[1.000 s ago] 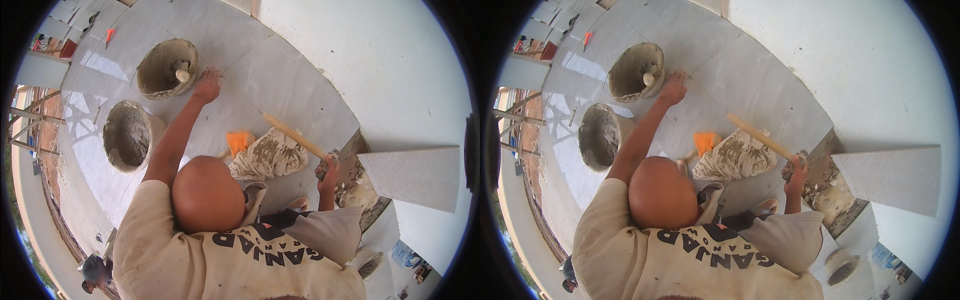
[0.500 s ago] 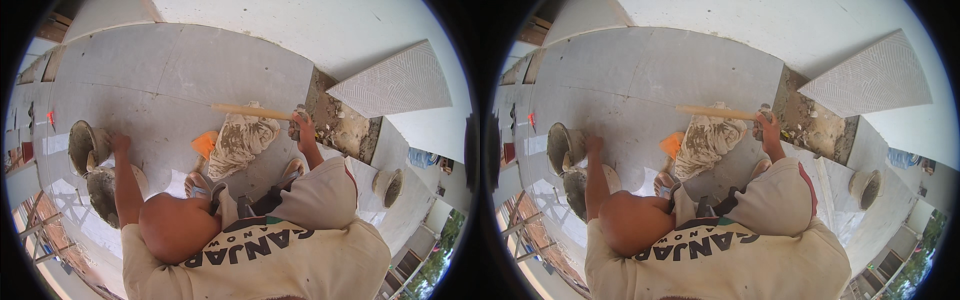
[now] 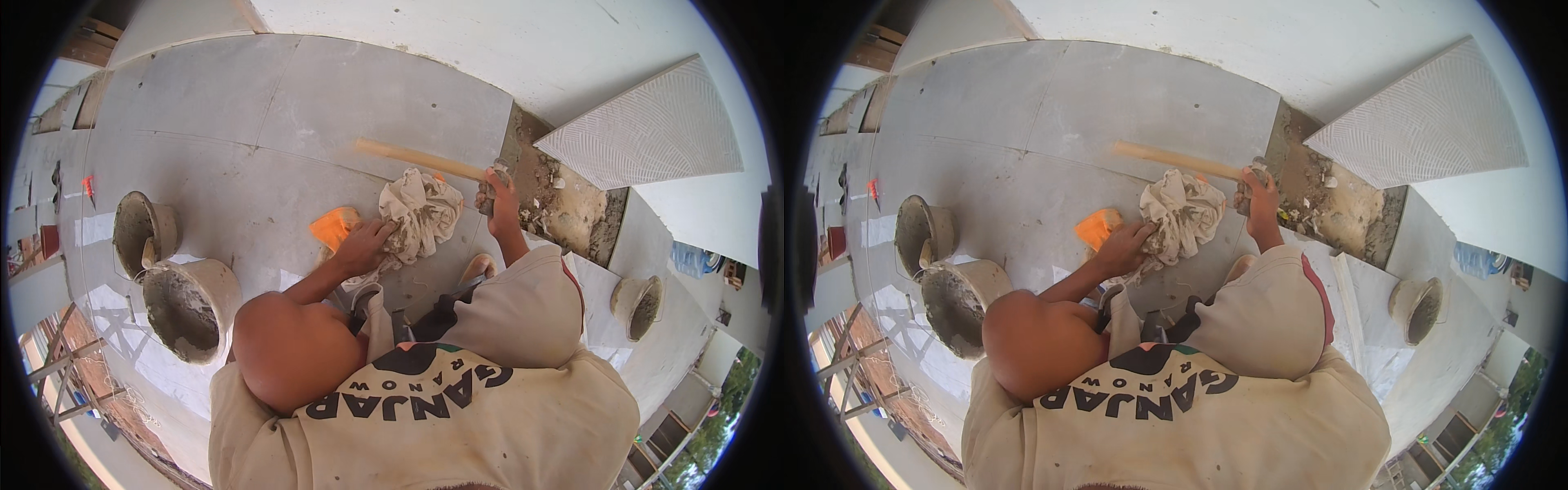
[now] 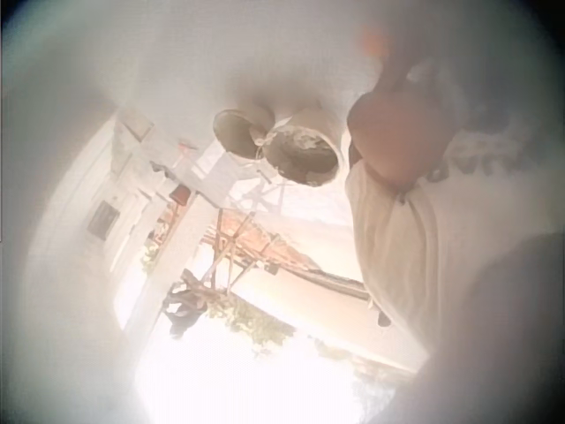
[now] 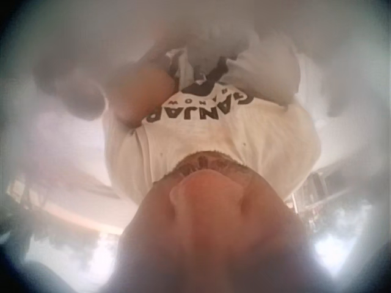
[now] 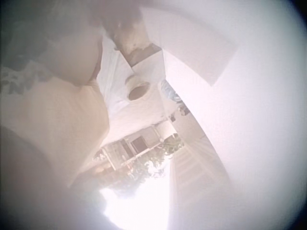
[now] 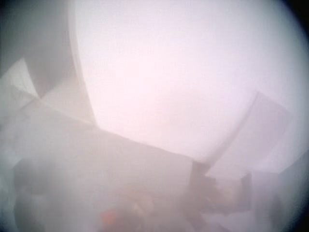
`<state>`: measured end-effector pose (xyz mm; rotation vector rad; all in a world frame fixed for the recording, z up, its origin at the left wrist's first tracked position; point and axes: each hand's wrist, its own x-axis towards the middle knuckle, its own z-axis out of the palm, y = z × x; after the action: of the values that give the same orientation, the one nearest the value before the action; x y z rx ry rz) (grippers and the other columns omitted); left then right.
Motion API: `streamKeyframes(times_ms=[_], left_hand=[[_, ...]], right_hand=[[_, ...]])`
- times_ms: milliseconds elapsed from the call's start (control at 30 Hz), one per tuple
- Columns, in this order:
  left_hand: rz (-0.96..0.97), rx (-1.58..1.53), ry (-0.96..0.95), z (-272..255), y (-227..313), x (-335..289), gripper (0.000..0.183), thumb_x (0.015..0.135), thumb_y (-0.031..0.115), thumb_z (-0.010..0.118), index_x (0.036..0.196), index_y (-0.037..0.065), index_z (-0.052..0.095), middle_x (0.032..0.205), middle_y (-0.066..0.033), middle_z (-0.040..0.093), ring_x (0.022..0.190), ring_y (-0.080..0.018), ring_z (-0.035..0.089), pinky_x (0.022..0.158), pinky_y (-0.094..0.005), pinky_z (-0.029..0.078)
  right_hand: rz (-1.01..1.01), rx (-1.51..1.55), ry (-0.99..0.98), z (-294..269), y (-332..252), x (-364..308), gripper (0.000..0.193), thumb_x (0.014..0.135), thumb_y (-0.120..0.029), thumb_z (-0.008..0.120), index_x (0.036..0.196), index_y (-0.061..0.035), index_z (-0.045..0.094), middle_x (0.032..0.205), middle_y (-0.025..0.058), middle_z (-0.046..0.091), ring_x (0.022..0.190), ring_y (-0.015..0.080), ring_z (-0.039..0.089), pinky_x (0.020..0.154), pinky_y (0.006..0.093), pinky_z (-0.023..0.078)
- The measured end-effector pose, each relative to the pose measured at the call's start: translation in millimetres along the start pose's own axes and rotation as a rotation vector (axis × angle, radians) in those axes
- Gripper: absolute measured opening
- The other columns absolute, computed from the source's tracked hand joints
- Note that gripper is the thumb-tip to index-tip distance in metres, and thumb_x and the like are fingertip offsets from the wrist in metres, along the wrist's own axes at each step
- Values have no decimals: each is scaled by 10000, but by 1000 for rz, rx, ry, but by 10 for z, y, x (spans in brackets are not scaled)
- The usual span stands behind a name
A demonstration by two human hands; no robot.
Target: The person spreads cement on the floor using a trowel and places a large ceramic tile onto the prepared surface. They then use a rubber mallet to tap the tile into place and a cloth to wipe excess cement from the tile surface.
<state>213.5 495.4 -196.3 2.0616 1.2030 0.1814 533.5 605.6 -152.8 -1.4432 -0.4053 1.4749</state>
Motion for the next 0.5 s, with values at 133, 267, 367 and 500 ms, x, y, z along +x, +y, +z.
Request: streamKeyframes(times_ms=[133, 267, 367, 500], left_hand=[[-146, -217, 152, -574, 173, 2, 652, 830, 161, 744, 1429, 76, 503, 1292, -186, 578, 1174, -406, 588, 989, -473, 492], [-248, -236, 231, -1214, 133, 211, 653, 853, 230, 720, 1449, 81, 497, 1390, -182, 527, 1278, -376, 532, 1033, -460, 470], [-240, 97, 178, -1161, 37, 366, 717, 880, 362, 707, 1485, 66, 461, 1540, -195, 392, 1435, -371, 378, 1147, -504, 369], [-87, 355, 202, -426, -260, 634, 850, 904, 505, 665, 1529, 5, 378, 1660, -194, 200, 1546, -381, 155, 1232, -591, 189]], right_hand=[[-16, 1, -27, -99, -20, -37, 291, 923, -193, 744, 1138, -115, 565, 841, 6, 603, 648, 118, 575, 525, 290, 483], [-52, 9, 28, -215, -177, -63, 282, 934, -186, 731, 1154, -114, 569, 865, 11, 617, 661, 120, 589, 531, 291, 492], [-107, 43, 79, -347, -141, 136, 223, 953, -195, 713, 1106, -124, 567, 870, 7, 616, 634, 125, 582, 527, 280, 484], [-74, 15, 55, -238, -262, 165, 179, 967, -226, 701, 1049, -140, 567, 831, -3, 577, 614, 130, 548, 525, 283, 460]])
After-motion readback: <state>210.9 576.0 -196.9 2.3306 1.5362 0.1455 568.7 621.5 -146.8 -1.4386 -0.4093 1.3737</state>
